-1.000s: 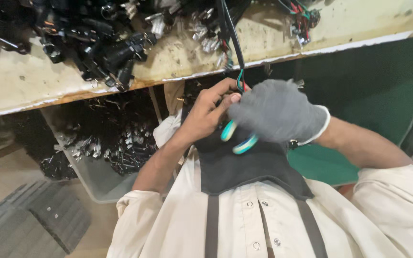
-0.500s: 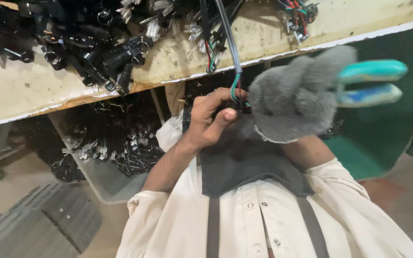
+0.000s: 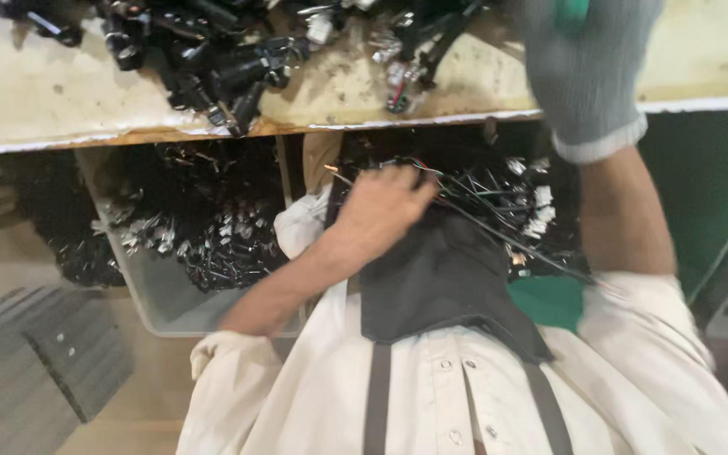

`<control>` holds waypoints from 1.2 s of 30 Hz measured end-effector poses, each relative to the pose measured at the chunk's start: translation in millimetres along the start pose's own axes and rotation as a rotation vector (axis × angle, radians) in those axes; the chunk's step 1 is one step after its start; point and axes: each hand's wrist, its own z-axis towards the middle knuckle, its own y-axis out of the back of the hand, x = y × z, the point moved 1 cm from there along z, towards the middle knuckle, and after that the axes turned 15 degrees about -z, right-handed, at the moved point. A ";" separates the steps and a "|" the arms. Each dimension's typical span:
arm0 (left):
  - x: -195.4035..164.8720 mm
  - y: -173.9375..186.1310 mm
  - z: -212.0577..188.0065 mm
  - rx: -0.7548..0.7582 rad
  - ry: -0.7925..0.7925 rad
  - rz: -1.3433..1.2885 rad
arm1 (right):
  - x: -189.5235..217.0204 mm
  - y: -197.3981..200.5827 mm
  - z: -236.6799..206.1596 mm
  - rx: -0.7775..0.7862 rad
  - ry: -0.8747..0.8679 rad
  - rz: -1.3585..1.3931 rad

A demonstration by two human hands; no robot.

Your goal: The person sorts through piles of black DC power cables and connectors on a workbench, picks up individual cords, and uses pliers to cut and trim the wire ends. Cut pieces and sorted plugs are placed into bins below the bench.

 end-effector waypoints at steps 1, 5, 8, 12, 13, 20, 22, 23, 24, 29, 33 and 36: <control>9.4 -0.6 -7.4 -0.084 0.068 0.077 | 11.1 4.5 -9.2 0.055 0.148 -0.056; 9.3 3.7 -27.7 0.234 -0.034 -0.136 | 60.8 -23.2 -18.5 0.329 0.437 -0.379; 9.4 41.7 -30.8 -0.144 -0.068 -0.273 | 84.6 -28.5 -7.2 0.304 0.430 -0.398; 76.5 99.5 -48.8 -0.631 0.288 0.158 | 60.1 9.3 -20.6 0.290 0.282 -0.084; 94.0 101.9 -51.7 -0.629 0.395 0.300 | 44.8 14.2 -28.0 0.360 0.188 -0.035; 121.2 76.5 -38.1 -0.663 0.280 0.204 | 5.1 -10.1 -59.2 0.213 0.158 -0.058; 108.2 82.7 -37.3 -0.848 0.149 -0.162 | 28.8 -9.0 -51.4 0.255 0.004 0.188; 99.5 81.9 -36.4 -0.903 0.131 -0.479 | 41.8 -8.7 -42.6 0.315 -0.018 0.253; 89.6 77.0 -35.0 -0.944 0.118 -0.804 | 54.4 -9.0 -34.9 0.379 -0.033 0.316; 51.7 25.2 -21.4 -0.696 0.083 -1.471 | 70.4 -5.8 -22.3 0.663 -0.553 0.642; 48.7 -15.3 -31.2 -0.489 0.376 -0.892 | 35.0 17.6 -56.0 0.692 -0.719 0.734; 65.7 -40.5 -43.9 -0.155 0.601 -0.508 | 3.8 28.5 -57.8 0.326 0.336 -0.447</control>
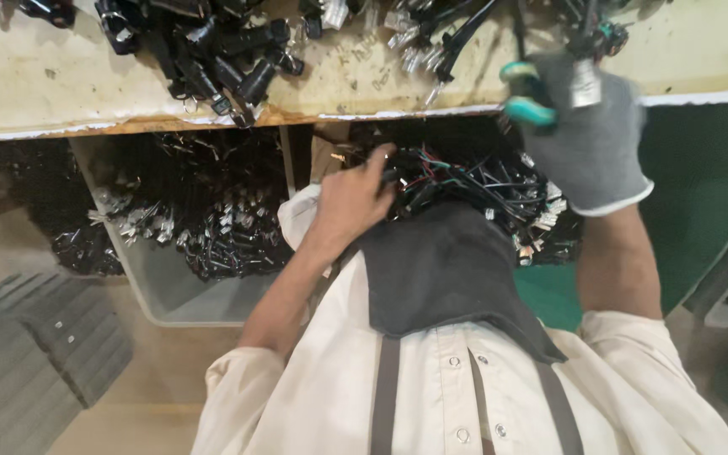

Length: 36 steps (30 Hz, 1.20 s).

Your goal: The person sorts through piles of black DC power cables and connectors on a workbench, picks up individual cords, and uses pliers to cut and trim the wire ends. Cut pieces and sorted plugs are placed into bins below the bench.

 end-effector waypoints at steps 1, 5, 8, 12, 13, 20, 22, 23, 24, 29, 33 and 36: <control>11.8 -2.8 1.3 0.036 0.075 0.135 | -9.5 -5.3 0.5 -0.035 -0.031 -0.063; 46.9 -5.2 16.3 -0.148 -0.167 0.060 | -15.1 -23.3 6.5 -0.087 -0.195 -0.150; 47.1 -2.9 19.6 -0.052 -0.232 -0.007 | 3.4 -23.4 4.4 -0.216 -0.176 -0.024; 9.6 18.8 -3.1 0.118 -0.289 -1.036 | 15.2 -17.3 -2.9 -0.112 -0.240 -0.285; -2.6 21.9 -8.3 0.261 -0.098 -1.329 | 14.6 -17.2 -6.3 -0.083 -0.246 -0.290; -62.5 31.7 12.2 0.498 -0.155 -1.703 | -9.6 -36.7 -30.8 0.001 -0.081 -0.302; -66.9 28.2 24.7 0.581 -0.191 -1.835 | -22.5 -35.0 -25.5 -0.038 -0.037 -0.201; -67.2 26.8 28.9 0.577 -0.213 -1.759 | -25.5 -32.2 -21.5 -0.066 -0.012 -0.116; -66.4 26.0 31.5 0.562 -0.229 -1.687 | -24.6 -29.5 -17.9 -0.072 -0.089 0.112; -57.8 24.6 32.0 0.513 -0.294 -1.374 | 37.1 -16.7 -16.2 -0.150 -0.350 1.008; -55.5 19.9 29.9 0.582 -0.276 -1.181 | 56.1 -1.9 -18.7 -0.110 0.039 0.526; -61.2 15.2 29.9 0.617 -0.278 -1.218 | 38.1 -8.3 -12.3 0.050 0.311 0.183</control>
